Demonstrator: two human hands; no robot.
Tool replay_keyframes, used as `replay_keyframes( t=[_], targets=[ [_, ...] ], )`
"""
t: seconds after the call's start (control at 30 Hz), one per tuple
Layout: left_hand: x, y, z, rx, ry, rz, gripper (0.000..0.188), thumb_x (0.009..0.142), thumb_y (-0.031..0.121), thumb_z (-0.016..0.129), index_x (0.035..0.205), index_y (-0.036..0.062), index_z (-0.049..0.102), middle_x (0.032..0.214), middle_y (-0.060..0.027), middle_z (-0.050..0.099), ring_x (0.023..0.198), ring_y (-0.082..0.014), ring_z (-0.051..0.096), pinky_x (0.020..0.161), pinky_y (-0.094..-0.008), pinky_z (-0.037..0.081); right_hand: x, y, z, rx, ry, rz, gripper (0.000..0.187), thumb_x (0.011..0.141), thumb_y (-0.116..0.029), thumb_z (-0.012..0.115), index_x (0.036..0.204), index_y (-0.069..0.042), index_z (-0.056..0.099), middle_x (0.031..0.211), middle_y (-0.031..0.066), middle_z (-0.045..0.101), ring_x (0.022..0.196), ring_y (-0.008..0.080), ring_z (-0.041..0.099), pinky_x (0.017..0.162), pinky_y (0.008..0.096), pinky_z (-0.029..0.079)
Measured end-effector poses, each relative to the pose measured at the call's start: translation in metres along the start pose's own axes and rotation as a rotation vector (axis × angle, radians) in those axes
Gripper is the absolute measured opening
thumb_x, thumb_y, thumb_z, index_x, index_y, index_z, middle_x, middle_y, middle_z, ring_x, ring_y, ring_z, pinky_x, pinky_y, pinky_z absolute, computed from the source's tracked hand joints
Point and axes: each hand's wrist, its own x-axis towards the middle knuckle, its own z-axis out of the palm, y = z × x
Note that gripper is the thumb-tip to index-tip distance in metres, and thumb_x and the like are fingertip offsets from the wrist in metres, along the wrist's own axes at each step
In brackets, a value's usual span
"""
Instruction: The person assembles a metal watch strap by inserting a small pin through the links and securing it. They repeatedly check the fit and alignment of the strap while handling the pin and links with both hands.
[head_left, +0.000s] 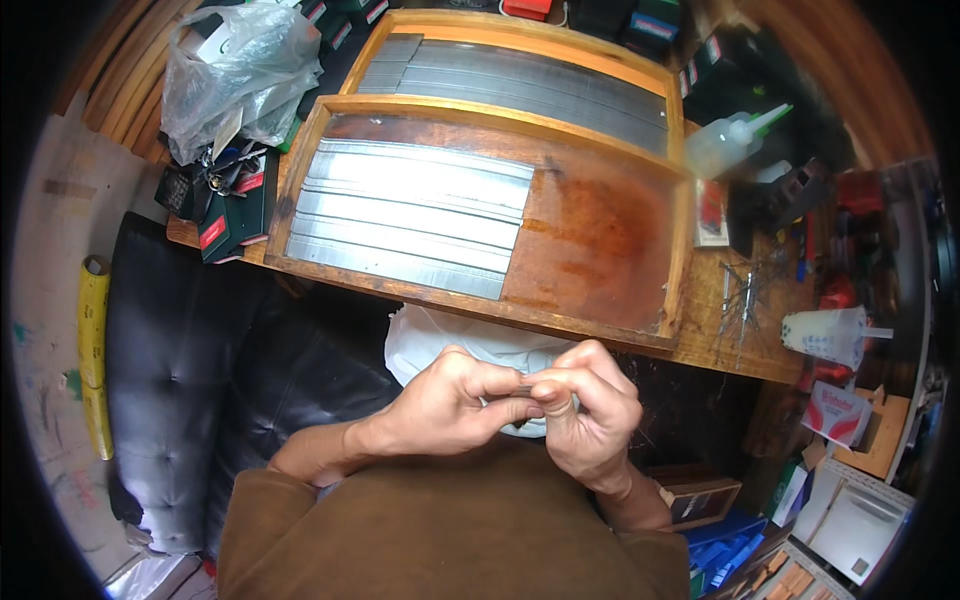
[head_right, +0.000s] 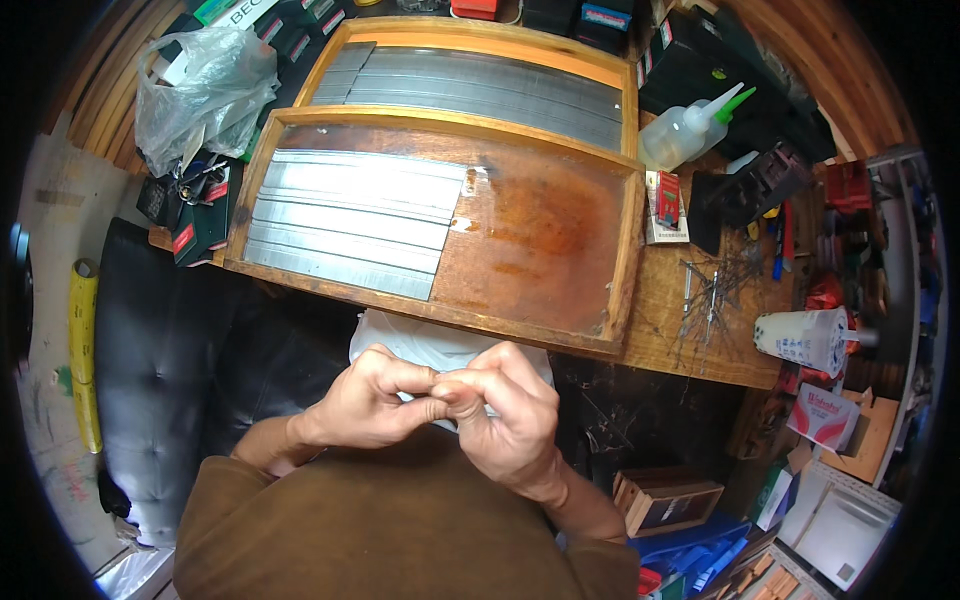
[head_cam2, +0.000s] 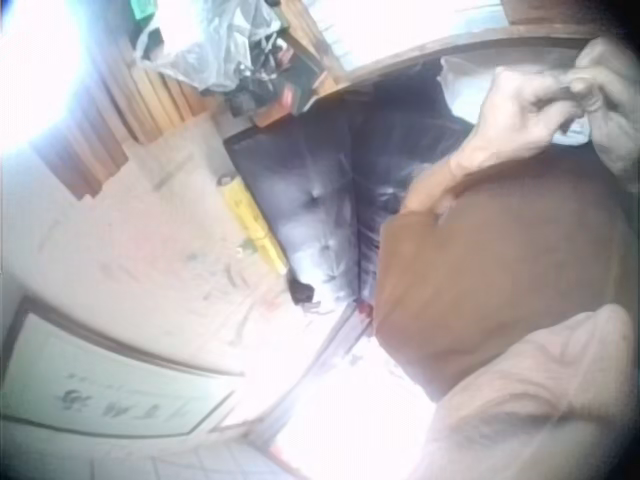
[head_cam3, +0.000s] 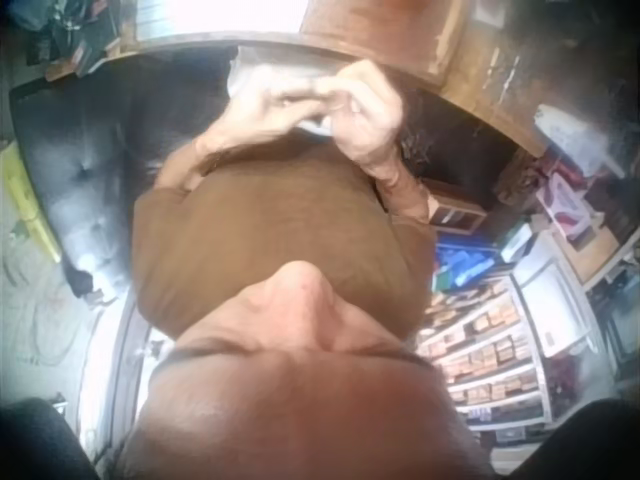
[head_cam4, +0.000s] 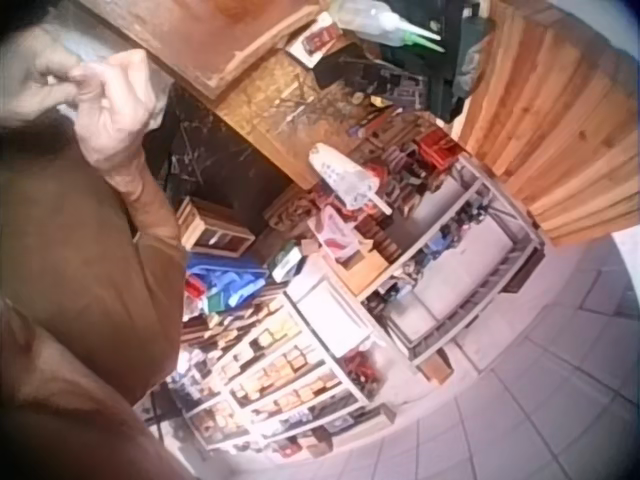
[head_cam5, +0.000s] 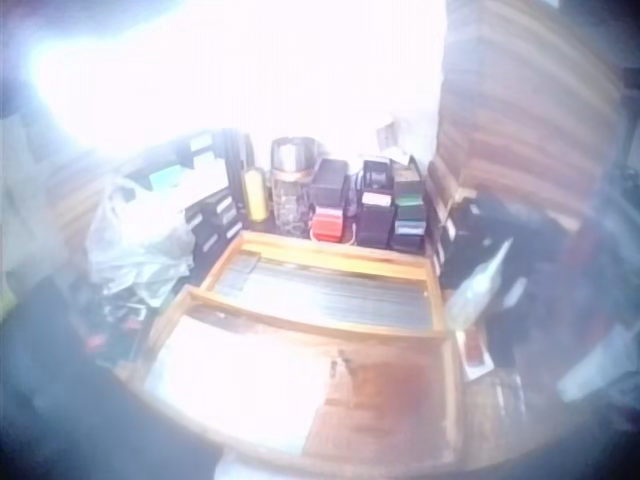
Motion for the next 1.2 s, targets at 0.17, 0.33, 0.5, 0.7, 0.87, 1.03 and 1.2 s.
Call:
replay_keyframes(
  t=[0.17,0.33,0.5,0.7,0.87,1.03,1.2],
  targets=[
    [-0.013,-0.046,0.005,-0.54,-0.054,-0.322,0.02,0.099,0.007,0.071,0.115,-0.0046,0.074,0.103,-0.0085,0.078,0.095,-0.0103,0.07,0.085,-0.0265,0.058,-0.017,0.022,0.002,0.408,-0.185,0.518,0.017,0.1,-0.007,0.07,0.11,0.006,0.075,0.092,0.007,0.066,0.081,0.0079,0.06,0.069,0.0236,0.049],
    [-0.012,-0.053,0.007,-0.596,-0.04,-0.41,0.02,0.1,0.007,0.071,0.117,-0.0033,0.074,0.105,-0.0083,0.078,0.096,-0.0103,0.07,0.084,-0.026,0.058,-0.028,0.04,0.011,0.5,-0.158,0.566,0.021,0.093,0.006,0.072,0.113,0.008,0.073,0.092,0.0051,0.065,0.079,0.0054,0.06,0.067,0.0198,0.048],
    [-0.012,-0.057,0.009,-0.627,-0.029,-0.425,0.019,0.1,0.007,0.07,0.115,-0.0023,0.075,0.103,-0.0072,0.078,0.094,-0.0091,0.07,0.08,-0.0244,0.058,-0.024,0.04,0.01,0.55,-0.156,0.642,0.021,0.093,0.005,0.073,0.114,0.008,0.072,0.091,0.004,0.065,0.074,0.0045,0.061,0.064,0.0186,0.049],
    [-0.01,-0.059,0.006,-0.58,-0.059,-0.471,0.016,0.101,0.012,0.07,0.11,-0.0001,0.076,0.098,-0.0053,0.079,0.086,-0.0071,0.07,0.068,-0.022,0.055,-0.027,0.046,0.013,0.651,-0.097,0.746,0.025,0.093,0.006,0.072,0.118,0.008,0.069,0.085,0.0046,0.067,0.065,0.0046,0.063,0.057,0.0179,0.051],
    [-0.009,-0.059,0.007,-0.587,-0.046,-0.501,0.015,0.101,0.012,0.07,0.109,0.0005,0.076,0.096,-0.005,0.079,0.084,-0.0067,0.07,0.067,-0.0218,0.055,-0.031,0.051,0.015,0.686,-0.079,0.764,0.023,0.093,0.007,0.072,0.116,0.008,0.068,0.085,0.0054,0.067,0.066,0.0053,0.064,0.058,0.0181,0.052],
    [-0.011,-0.066,0.008,-0.553,-0.034,-0.48,0.018,0.098,0.009,0.074,0.112,-0.0023,0.075,0.099,-0.0088,0.078,0.09,-0.0106,0.072,0.075,-0.0244,0.058,-0.03,0.049,0.018,0.695,-0.044,0.747,0.021,0.093,0.007,0.072,0.114,0.008,0.068,0.085,0.0061,0.068,0.066,0.0062,0.064,0.058,0.019,0.054],
    [-0.012,-0.064,0.012,-0.566,0.003,-0.426,0.014,0.1,0.008,0.071,0.108,-0.0034,0.075,0.095,-0.007,0.078,0.086,-0.0074,0.069,0.073,-0.0227,0.055,-0.031,0.049,0.018,0.658,-0.048,0.722,0.019,0.093,0.005,0.073,0.112,0.007,0.068,0.085,0.0068,0.069,0.066,0.0066,0.065,0.056,0.0202,0.055]
  ],
)
